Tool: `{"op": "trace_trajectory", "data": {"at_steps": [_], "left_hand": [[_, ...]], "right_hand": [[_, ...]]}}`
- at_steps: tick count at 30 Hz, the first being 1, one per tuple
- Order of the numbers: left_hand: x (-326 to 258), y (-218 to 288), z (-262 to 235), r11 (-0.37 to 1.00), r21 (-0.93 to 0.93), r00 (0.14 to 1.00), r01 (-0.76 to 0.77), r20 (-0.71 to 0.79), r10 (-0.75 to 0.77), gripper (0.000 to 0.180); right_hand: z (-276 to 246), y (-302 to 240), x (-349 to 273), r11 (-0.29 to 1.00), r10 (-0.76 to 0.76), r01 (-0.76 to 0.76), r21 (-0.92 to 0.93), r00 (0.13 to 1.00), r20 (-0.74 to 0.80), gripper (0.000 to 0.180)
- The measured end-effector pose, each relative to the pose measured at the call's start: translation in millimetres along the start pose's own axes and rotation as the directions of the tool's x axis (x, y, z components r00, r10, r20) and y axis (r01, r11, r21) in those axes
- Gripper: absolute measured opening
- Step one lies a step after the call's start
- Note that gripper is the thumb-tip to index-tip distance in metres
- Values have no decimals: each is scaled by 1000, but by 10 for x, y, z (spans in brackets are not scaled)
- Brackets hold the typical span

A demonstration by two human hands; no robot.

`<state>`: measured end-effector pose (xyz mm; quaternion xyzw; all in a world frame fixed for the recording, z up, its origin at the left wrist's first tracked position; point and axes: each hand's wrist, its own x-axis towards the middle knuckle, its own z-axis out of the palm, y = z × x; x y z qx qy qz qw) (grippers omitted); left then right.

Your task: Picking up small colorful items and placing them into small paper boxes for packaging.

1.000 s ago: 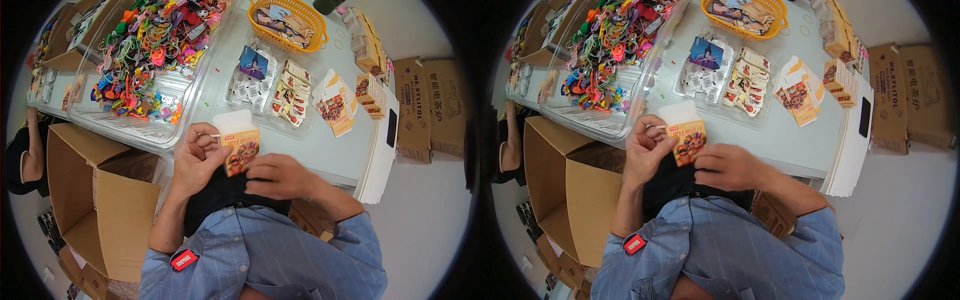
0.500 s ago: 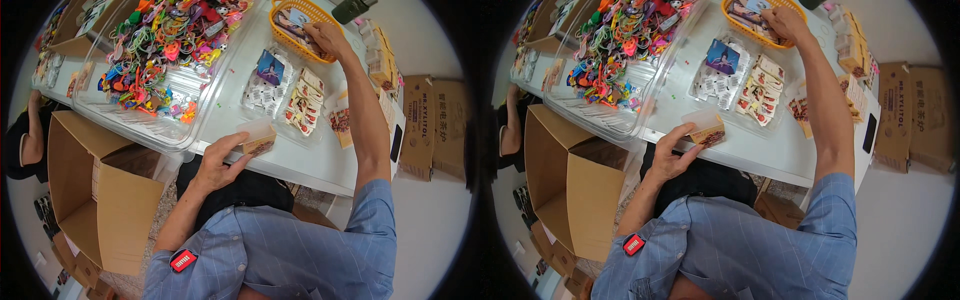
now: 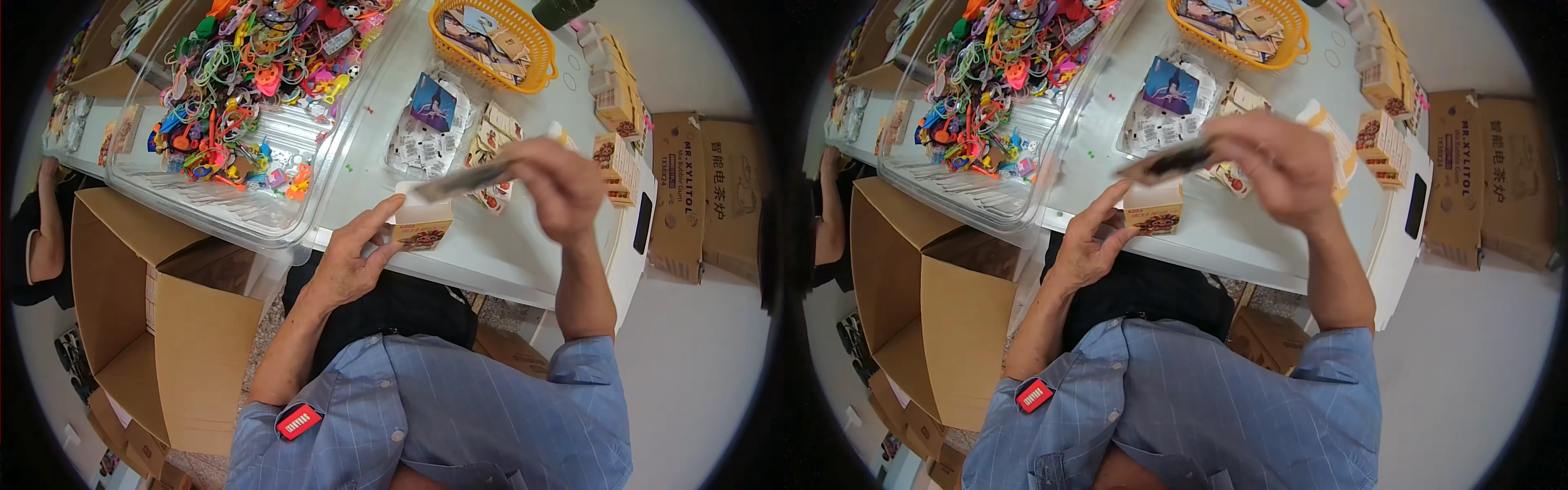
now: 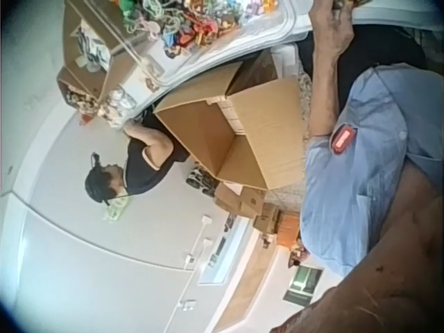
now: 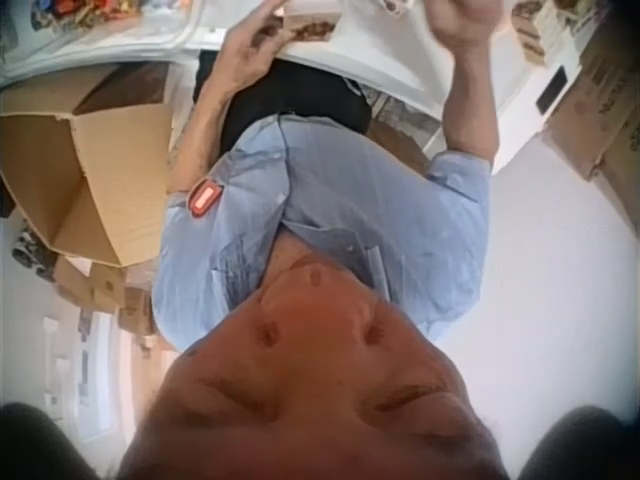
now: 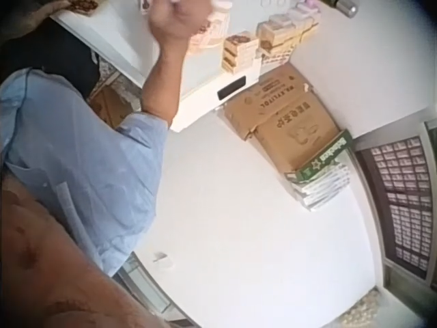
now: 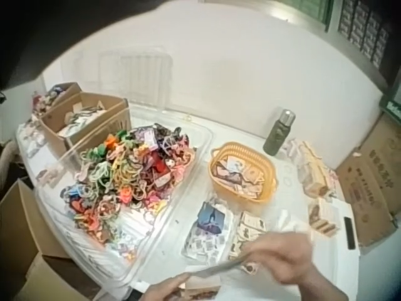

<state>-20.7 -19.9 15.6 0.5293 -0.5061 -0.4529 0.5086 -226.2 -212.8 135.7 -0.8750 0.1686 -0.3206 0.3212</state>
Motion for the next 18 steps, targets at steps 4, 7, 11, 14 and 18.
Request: {"op": "trace_trajectory", "data": {"at_steps": [4,7,11,14,18], "left_hand": [[25,23,23,999,23,1000,-22,-6,23,73],[-7,-18,30,998,38,999,-42,-28,43,74],[-25,-19,58,998,51,999,-44,-8,44,74],[-18,-48,97,992,86,995,-97,-21,99,70],[26,-30,111,991,75,993,-108,-45,111,71]], "right_hand": [[236,66,-90,990,-130,136,-46,983,127,32],[155,28,-12,968,-192,217,-123,963,190,35],[175,-64,78,927,-202,286,-243,926,319,34],[384,-80,46,899,-112,293,-326,873,475,31],[311,6,-192,979,118,-101,-179,989,92,25]]}}
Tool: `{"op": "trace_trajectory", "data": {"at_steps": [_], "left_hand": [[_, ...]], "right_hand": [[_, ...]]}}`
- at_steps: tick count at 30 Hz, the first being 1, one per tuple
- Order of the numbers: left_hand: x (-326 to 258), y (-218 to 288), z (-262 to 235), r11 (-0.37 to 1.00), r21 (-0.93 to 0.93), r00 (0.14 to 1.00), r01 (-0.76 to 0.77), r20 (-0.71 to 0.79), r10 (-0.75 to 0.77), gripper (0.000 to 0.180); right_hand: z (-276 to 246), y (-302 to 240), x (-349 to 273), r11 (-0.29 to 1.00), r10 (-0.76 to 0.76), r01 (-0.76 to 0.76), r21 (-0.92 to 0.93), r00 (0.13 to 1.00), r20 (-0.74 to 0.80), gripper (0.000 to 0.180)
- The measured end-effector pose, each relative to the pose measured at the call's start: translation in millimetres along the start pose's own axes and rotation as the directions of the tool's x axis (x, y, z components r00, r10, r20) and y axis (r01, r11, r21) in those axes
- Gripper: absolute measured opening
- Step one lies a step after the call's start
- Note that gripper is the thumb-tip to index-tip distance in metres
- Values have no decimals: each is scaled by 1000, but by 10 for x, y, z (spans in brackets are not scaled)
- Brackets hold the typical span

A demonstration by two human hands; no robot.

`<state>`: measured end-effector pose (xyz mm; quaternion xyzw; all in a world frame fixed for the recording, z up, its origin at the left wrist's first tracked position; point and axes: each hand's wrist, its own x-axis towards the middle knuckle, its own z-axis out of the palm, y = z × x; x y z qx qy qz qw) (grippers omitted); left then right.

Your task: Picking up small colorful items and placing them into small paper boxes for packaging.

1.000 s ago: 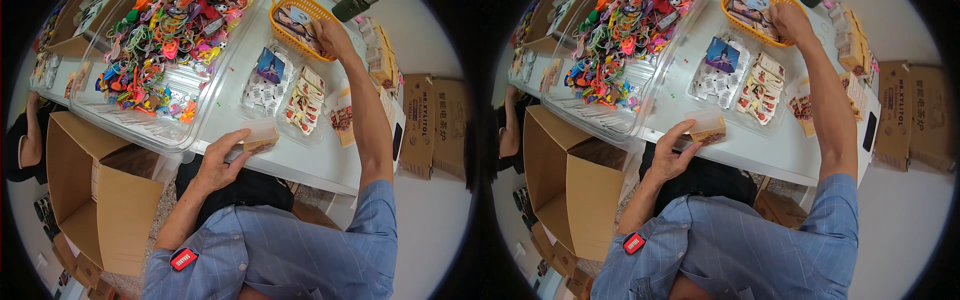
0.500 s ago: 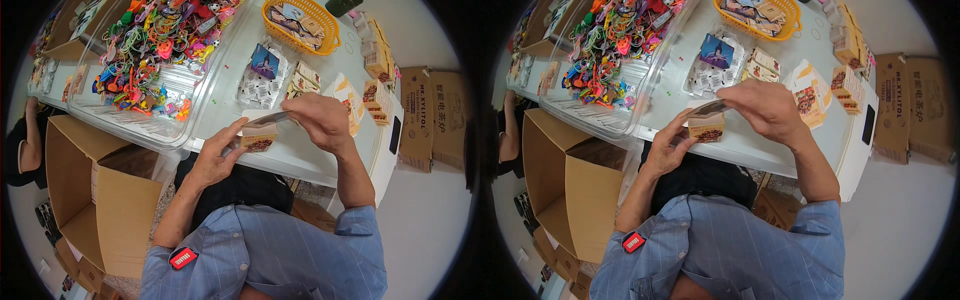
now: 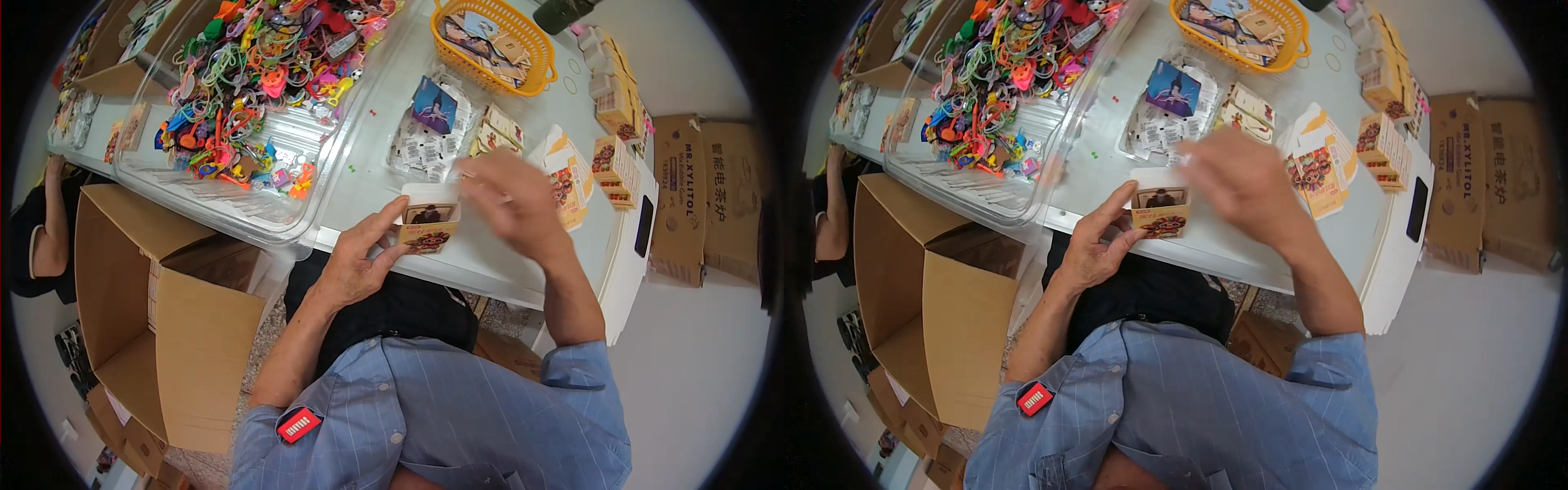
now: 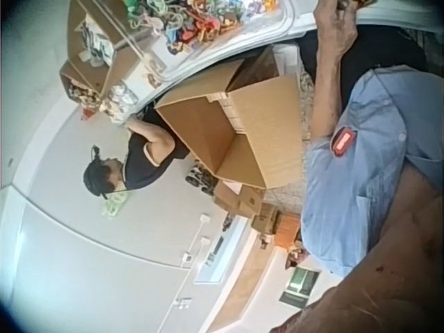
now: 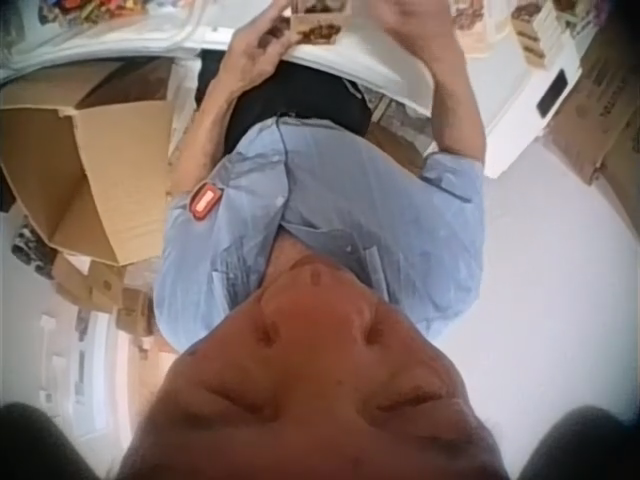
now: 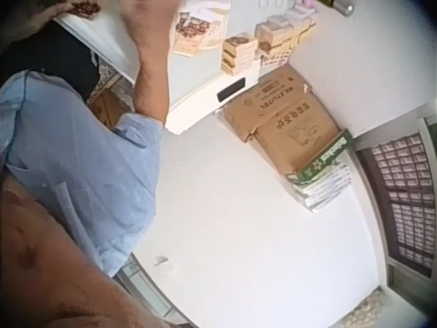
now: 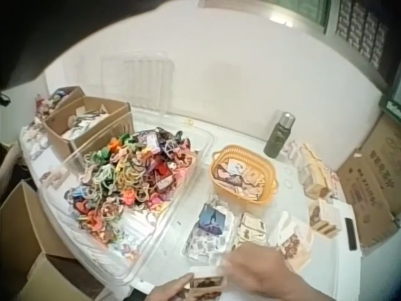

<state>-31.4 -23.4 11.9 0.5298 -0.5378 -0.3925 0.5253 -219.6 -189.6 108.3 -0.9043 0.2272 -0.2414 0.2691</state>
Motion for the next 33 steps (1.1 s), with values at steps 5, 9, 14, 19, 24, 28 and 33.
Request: {"op": "trace_trajectory", "data": {"at_steps": [5,9,14,19,24,28,33], "left_hand": [[-18,12,-39,999,-26,999,28,25,-28,73],[-2,10,-39,999,-24,999,44,23,-44,73],[2,-8,-26,999,-32,1000,16,6,-16,73],[-10,-20,-46,1000,-29,1000,4,7,-4,75],[10,-8,-45,999,-42,1000,3,14,-2,75],[10,-10,-43,999,-45,1000,8,15,-7,75],[2,-1,-45,999,-48,1000,13,9,-12,75]], "right_hand": [[-280,411,58,913,183,-220,-344,973,-138,29],[-158,669,125,710,234,-157,-687,972,21,24],[-59,781,182,531,358,-107,-840,927,109,12],[-66,759,161,528,320,-135,-838,946,49,6],[-157,680,148,724,259,-251,-642,962,-83,7],[-271,763,110,817,371,-360,-451,926,-67,16],[-339,731,110,852,317,-270,-447,948,32,26]]}}
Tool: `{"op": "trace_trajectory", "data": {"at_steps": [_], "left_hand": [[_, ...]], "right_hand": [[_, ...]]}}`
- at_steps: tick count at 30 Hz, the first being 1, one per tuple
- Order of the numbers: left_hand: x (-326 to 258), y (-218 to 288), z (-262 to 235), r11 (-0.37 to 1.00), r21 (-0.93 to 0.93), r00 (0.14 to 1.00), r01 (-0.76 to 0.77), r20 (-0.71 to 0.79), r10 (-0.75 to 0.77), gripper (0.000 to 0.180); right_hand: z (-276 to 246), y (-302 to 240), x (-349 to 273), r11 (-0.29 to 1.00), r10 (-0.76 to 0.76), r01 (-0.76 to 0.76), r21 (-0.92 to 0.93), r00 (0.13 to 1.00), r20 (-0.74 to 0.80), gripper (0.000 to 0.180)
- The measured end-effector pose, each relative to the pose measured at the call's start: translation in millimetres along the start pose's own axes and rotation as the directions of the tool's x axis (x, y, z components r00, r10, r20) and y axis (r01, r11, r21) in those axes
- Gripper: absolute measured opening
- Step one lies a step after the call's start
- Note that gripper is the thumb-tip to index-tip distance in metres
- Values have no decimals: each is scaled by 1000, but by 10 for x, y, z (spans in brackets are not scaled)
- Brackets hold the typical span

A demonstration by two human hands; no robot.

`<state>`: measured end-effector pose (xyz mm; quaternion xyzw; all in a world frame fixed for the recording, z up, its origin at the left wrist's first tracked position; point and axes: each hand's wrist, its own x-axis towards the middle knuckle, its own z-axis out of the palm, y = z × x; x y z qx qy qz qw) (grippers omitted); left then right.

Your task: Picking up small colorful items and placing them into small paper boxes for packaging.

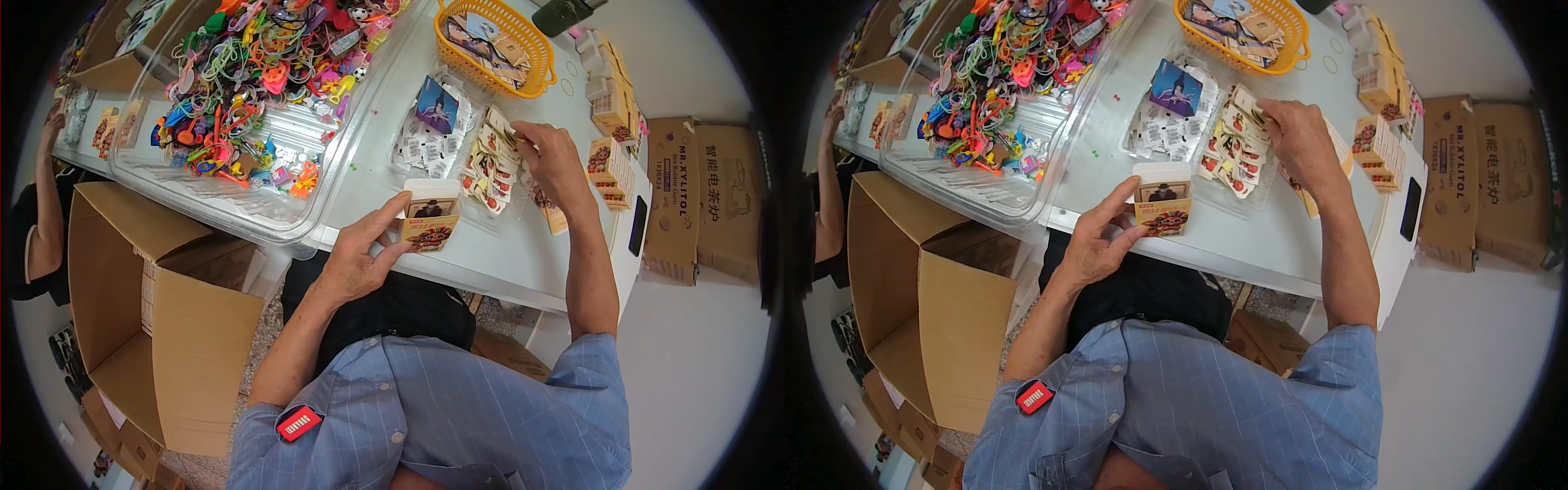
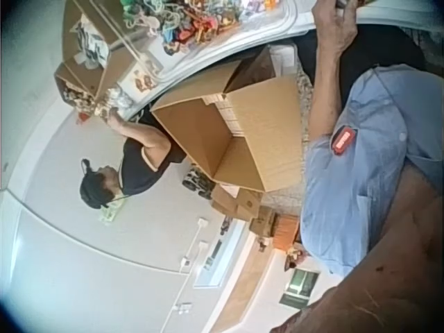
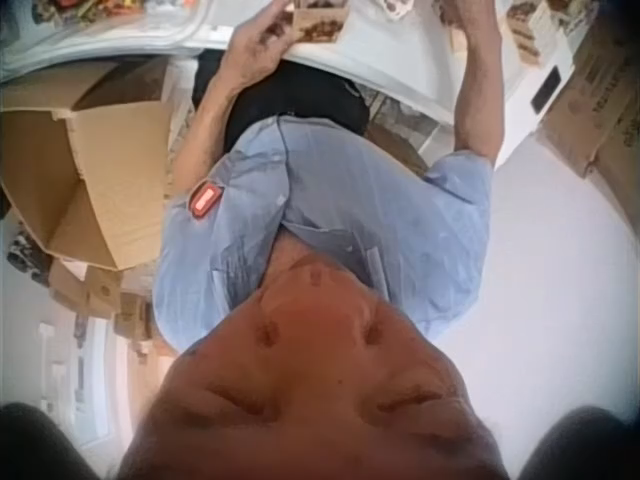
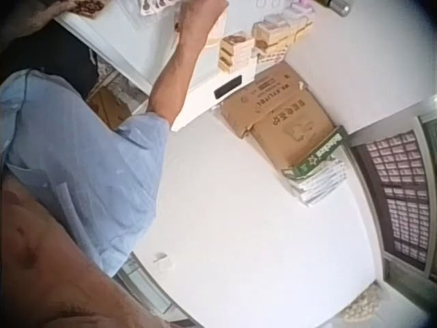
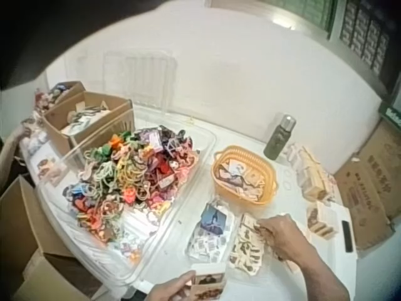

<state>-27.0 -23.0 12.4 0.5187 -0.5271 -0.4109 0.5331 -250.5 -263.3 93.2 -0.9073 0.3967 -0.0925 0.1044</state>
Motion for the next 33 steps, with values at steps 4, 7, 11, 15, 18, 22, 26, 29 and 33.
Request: {"op": "trace_trajectory", "data": {"at_steps": [4,7,11,15,18,22,26,29,33], "left_hand": [[-2,-3,10,1000,-2,1000,5,-6,-5,75],[-4,-20,21,1000,-3,1000,-13,-21,13,75],[0,-12,25,1000,-3,1000,-7,-14,7,76],[-8,-16,18,1000,-4,1000,-3,-10,3,76],[-4,-9,22,1000,-8,1000,-1,-8,1,76],[-3,-8,26,1000,-2,1000,6,-7,-6,76],[-9,8,9,999,-2,999,32,1,-32,75],[-4,36,14,999,-3,999,52,-1,-52,75],[-4,18,11,1000,-3,1000,26,-5,-26,76]], "right_hand": [[-63,-31,15,992,85,-90,93,995,55,25],[-30,-29,-13,998,28,-27,50,1000,-9,24],[-15,49,-65,961,130,-128,246,992,9,25],[-61,112,-126,880,145,-155,449,988,58,26],[-88,136,-156,882,148,-117,456,988,-32,23],[-136,167,-172,946,97,-37,321,980,-175,25],[-95,-77,-140,952,-17,18,-306,1000,5,24],[43,-87,-118,910,-13,32,-414,999,49,20],[163,-61,-12,846,41,52,-531,986,162,13]]}}
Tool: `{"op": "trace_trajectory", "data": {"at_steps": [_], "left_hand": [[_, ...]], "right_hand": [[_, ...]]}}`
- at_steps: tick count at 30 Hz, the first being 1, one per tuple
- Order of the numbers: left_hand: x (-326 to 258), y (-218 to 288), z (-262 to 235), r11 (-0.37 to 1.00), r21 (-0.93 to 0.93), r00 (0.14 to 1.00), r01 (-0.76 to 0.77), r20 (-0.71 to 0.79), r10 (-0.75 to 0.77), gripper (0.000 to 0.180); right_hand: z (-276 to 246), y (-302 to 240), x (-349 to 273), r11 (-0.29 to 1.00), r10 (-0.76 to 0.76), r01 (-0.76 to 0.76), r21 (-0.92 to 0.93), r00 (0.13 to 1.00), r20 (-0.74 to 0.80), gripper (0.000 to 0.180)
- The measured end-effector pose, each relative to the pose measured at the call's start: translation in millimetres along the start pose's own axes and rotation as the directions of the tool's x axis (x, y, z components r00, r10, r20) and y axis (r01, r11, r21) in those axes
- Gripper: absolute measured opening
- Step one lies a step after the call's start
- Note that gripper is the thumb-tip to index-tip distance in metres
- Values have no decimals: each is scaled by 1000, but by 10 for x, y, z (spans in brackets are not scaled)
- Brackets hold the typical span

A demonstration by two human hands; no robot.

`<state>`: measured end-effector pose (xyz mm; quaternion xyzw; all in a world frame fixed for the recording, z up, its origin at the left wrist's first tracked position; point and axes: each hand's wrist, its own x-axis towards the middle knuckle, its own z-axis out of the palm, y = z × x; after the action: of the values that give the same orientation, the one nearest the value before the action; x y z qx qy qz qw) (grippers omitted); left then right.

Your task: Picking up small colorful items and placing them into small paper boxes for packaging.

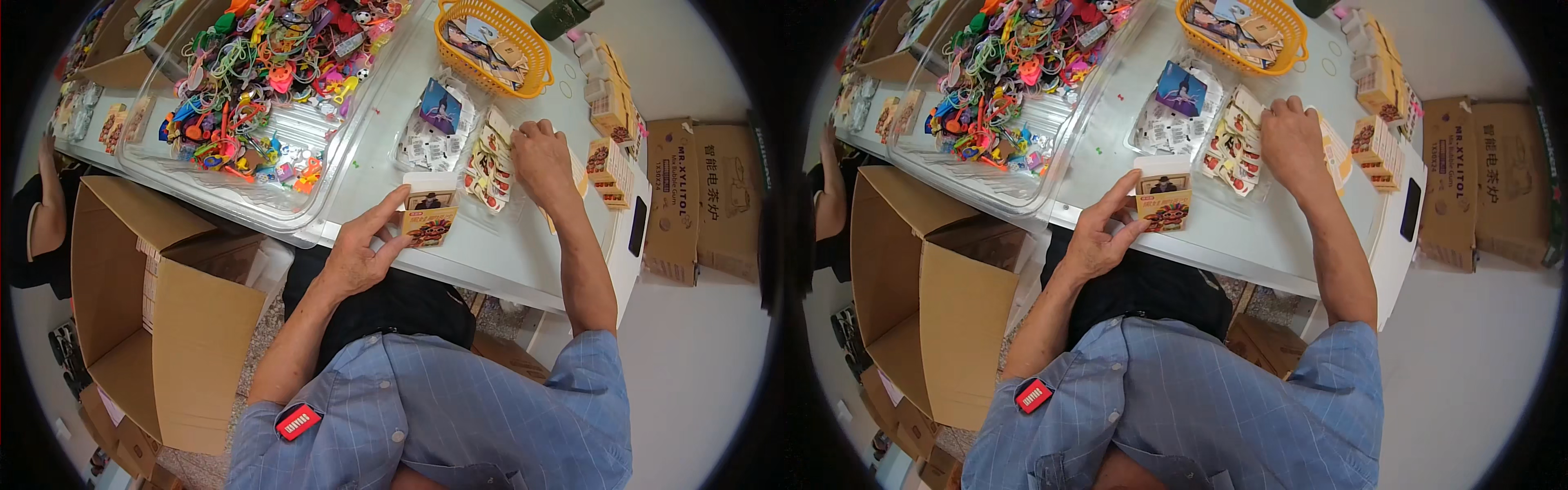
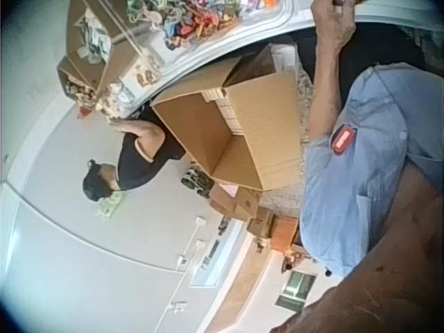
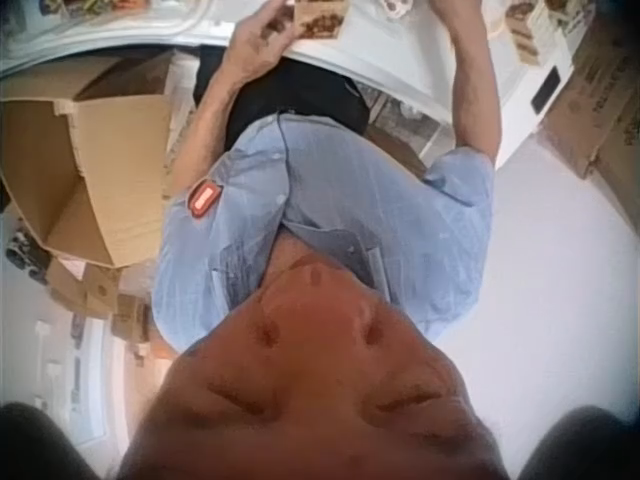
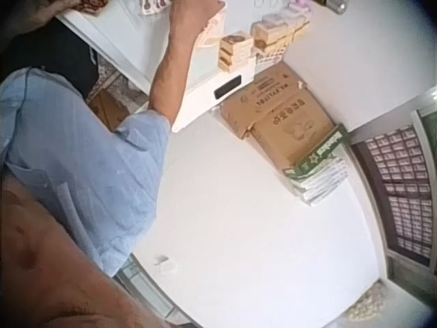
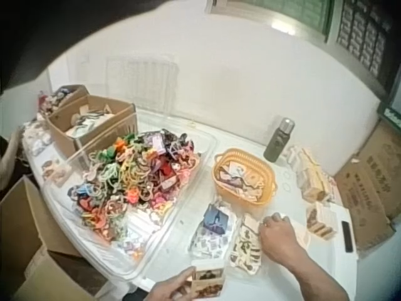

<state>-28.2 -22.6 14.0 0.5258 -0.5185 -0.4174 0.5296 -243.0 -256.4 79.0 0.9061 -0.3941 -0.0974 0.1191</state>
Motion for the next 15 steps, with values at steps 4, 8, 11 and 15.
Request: {"op": "trace_trajectory", "data": {"at_steps": [4,8,11,15], "left_hand": [[1,-5,-5,1000,-7,1000,0,0,0,77],[-7,-42,-4,1000,-15,1000,-26,-4,26,77],[-4,-48,-5,999,-24,1000,-26,-1,26,78],[-7,-40,6,999,-17,999,-36,-13,35,75]], "right_hand": [[-26,2,56,999,34,-35,-42,999,-24,8],[-7,54,20,982,63,-34,184,985,-159,7],[-1,112,-18,941,75,11,338,968,-241,10],[-48,168,-128,754,192,35,655,943,-272,14]]}}
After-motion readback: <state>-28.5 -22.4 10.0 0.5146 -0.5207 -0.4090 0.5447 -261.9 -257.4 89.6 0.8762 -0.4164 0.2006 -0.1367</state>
